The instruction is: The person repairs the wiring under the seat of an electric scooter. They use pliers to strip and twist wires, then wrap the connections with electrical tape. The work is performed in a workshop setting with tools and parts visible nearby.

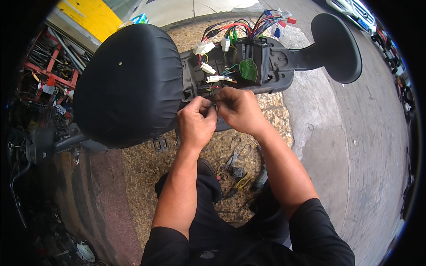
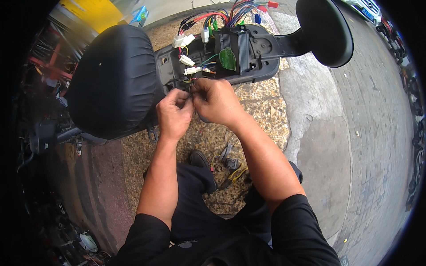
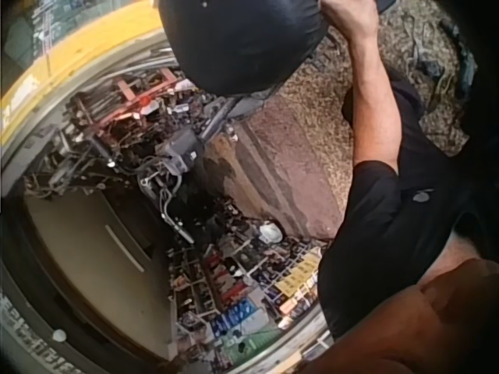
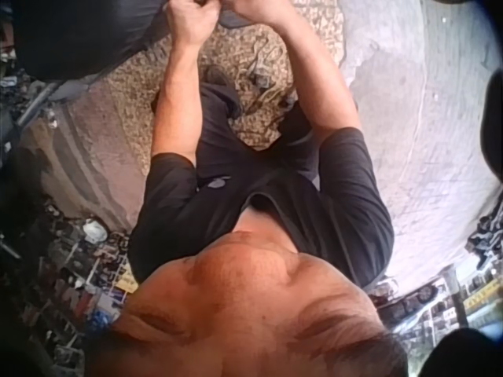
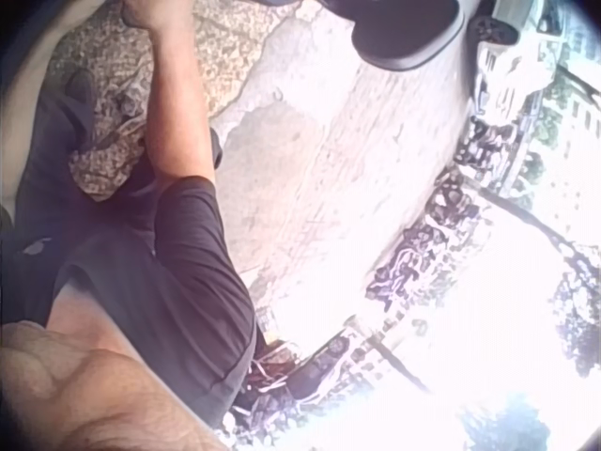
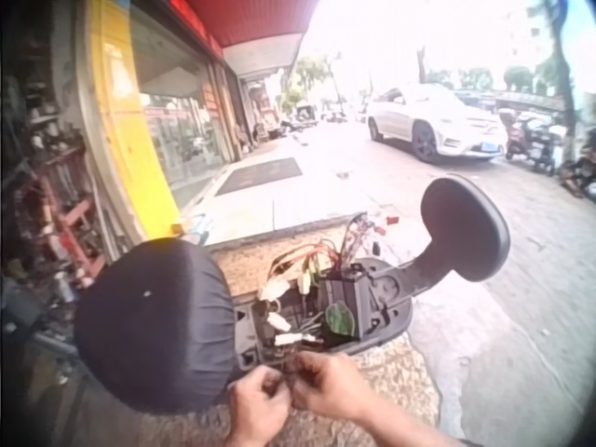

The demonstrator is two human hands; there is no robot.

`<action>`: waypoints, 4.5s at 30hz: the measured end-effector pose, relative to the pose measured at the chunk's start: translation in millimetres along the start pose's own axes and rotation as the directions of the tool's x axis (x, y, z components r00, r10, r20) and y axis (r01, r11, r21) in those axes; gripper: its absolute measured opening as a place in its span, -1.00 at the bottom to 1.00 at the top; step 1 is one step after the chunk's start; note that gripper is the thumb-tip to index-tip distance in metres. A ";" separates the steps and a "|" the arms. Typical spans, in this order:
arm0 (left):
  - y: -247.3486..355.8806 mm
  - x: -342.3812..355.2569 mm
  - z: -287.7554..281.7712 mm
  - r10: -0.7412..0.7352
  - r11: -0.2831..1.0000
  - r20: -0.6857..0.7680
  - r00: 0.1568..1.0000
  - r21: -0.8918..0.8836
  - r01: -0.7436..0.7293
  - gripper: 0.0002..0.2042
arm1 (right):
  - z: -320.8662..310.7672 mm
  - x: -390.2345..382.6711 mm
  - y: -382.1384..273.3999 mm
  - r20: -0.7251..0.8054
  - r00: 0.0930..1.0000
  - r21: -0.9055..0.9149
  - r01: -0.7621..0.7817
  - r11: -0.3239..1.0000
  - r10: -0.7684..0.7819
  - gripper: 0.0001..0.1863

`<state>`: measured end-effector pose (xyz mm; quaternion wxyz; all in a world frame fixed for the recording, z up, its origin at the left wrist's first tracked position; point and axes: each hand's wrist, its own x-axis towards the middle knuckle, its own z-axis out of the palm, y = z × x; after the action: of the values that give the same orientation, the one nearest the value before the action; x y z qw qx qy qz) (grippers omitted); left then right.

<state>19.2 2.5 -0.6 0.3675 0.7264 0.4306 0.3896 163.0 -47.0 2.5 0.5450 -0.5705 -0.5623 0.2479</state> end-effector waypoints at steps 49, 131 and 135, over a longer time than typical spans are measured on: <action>21.1 -8.9 4.5 -0.263 0.885 0.082 0.961 -0.375 0.275 -0.93 | 70.0 -175.2 306.3 0.706 0.264 -0.701 0.128 0.702 0.657 -0.76; 3.8 -9.9 -4.9 -0.108 0.912 0.075 0.991 -0.390 0.129 -0.94 | -31.2 -83.1 -7.7 0.136 0.990 -0.230 0.061 0.971 -0.030 -0.69; 4.5 -10.6 -6.2 -0.102 0.910 0.085 0.991 -0.395 0.127 -0.95 | -29.1 -85.0 -5.8 0.117 0.992 -0.275 0.077 0.958 -0.046 -0.69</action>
<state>11.8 -7.6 3.3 0.5435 0.6212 0.3722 0.4244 166.1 -135.8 -12.2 0.4350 -0.6092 -0.6381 0.1802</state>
